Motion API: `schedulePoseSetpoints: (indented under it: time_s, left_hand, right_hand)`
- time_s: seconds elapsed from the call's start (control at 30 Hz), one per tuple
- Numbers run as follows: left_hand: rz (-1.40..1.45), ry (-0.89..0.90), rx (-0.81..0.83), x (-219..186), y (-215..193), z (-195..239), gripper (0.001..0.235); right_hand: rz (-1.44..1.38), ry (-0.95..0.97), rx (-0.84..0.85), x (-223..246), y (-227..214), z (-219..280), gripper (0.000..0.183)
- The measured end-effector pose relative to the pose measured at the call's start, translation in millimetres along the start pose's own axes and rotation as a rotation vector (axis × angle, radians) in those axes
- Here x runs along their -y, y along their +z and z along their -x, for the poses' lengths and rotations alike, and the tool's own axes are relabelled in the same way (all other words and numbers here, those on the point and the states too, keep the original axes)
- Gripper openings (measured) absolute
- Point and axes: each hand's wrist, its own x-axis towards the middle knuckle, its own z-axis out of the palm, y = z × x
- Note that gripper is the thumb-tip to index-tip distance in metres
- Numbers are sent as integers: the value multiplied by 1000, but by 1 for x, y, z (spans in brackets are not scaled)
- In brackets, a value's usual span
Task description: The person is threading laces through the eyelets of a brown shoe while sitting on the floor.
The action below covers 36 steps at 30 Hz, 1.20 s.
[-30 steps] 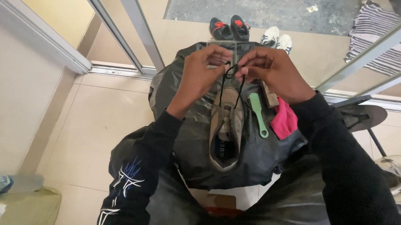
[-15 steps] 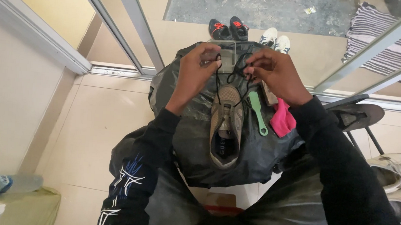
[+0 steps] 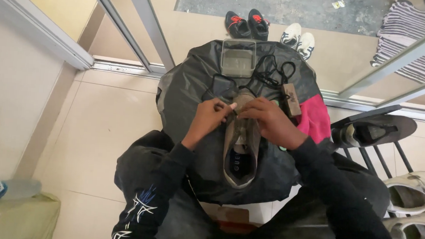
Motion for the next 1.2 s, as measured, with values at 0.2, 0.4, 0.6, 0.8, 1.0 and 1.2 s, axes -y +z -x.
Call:
schedulePoseSetpoints:
  time_s: [0.2, 0.4, 0.6, 0.8, 1.0, 1.2]
  left_hand:
    - [205, -135, -56, 12, 9, -12, 30]
    - [187, -15, -78, -8, 10, -8, 33]
    - [346, 26, -143, 0, 23, -10, 28]
    - [410, 124, -157, 18, 35, -22, 19]
    - [476, 189, -263, 24, 28, -42, 19]
    - [452, 167, -315, -7, -26, -45, 14]
  right_hand:
    - [168, 91, 109, -25, 16, 12, 75]
    - [233, 83, 115, -23, 24, 13, 61]
    - [304, 11, -21, -56, 48, 28, 59]
    - [258, 53, -7, -52, 48, 24, 57]
    - [225, 73, -25, -47, 45, 23, 54]
    - [193, 80, -13, -30, 36, 20, 52]
